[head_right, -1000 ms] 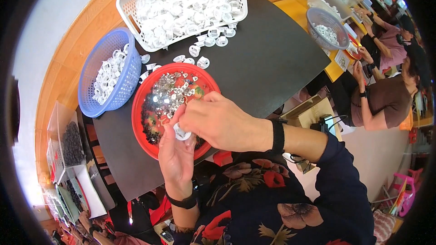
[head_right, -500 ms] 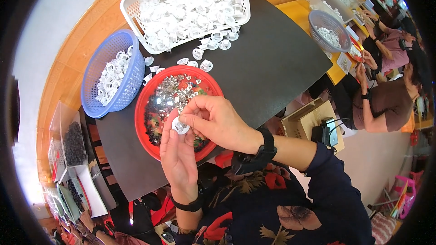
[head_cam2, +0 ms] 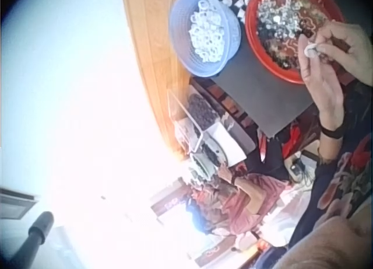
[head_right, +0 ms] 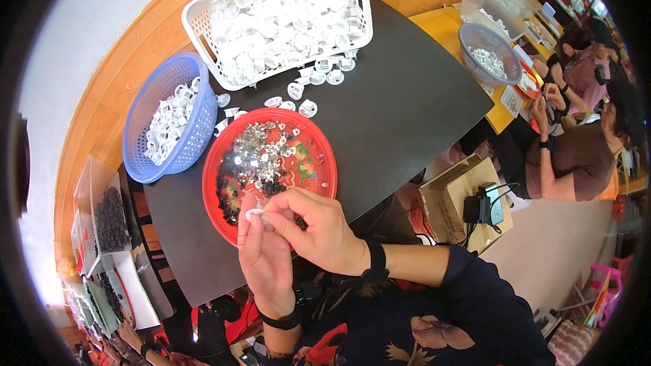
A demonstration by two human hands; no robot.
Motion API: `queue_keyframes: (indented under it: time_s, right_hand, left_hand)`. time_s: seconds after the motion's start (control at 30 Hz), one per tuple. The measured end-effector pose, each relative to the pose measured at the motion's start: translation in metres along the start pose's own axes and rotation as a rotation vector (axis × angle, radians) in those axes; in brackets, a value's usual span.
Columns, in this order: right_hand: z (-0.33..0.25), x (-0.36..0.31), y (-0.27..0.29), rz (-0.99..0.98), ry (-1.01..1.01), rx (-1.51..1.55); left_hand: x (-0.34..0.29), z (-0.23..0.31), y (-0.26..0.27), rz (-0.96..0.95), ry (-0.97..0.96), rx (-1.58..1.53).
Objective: Sort and inspect small white eyelet components into a tray.
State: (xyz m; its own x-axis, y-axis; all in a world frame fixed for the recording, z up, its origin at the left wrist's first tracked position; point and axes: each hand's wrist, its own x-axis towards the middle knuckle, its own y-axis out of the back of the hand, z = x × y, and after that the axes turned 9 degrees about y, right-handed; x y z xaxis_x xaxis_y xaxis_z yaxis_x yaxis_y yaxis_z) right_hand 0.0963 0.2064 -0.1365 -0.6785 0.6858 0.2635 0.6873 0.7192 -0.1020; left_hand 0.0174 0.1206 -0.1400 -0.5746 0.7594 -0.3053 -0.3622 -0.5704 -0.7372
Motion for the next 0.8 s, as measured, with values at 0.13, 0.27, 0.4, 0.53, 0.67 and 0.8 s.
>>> queue_keyframes:
  time_s: [0.13,0.27,0.4,0.53,0.67,0.8]
  right_hand:
    - [-0.005,0.002,-0.002,0.075,0.281,-0.225]
    - [-0.013,0.011,0.005,-0.003,0.164,-0.144]
    - [-0.017,0.029,0.019,-0.148,0.116,-0.184]
    - [-0.002,0.083,0.057,-0.215,0.423,-0.791]
    - [0.022,0.120,0.072,-0.347,0.306,-1.035]
    - [0.028,0.127,0.068,-0.477,0.341,-1.128]
  left_hand:
    - [-0.001,0.004,0.000,-0.008,0.031,0.036]
    - [-0.003,0.004,-0.007,-0.013,-0.062,0.147]
    - [-0.003,0.009,-0.003,0.035,-0.081,0.154]
    - [-0.003,0.013,0.001,0.009,-0.029,0.077]
    - [0.000,0.015,0.006,0.030,0.041,-0.012]
    - [0.002,0.015,0.014,-0.044,0.046,-0.043]
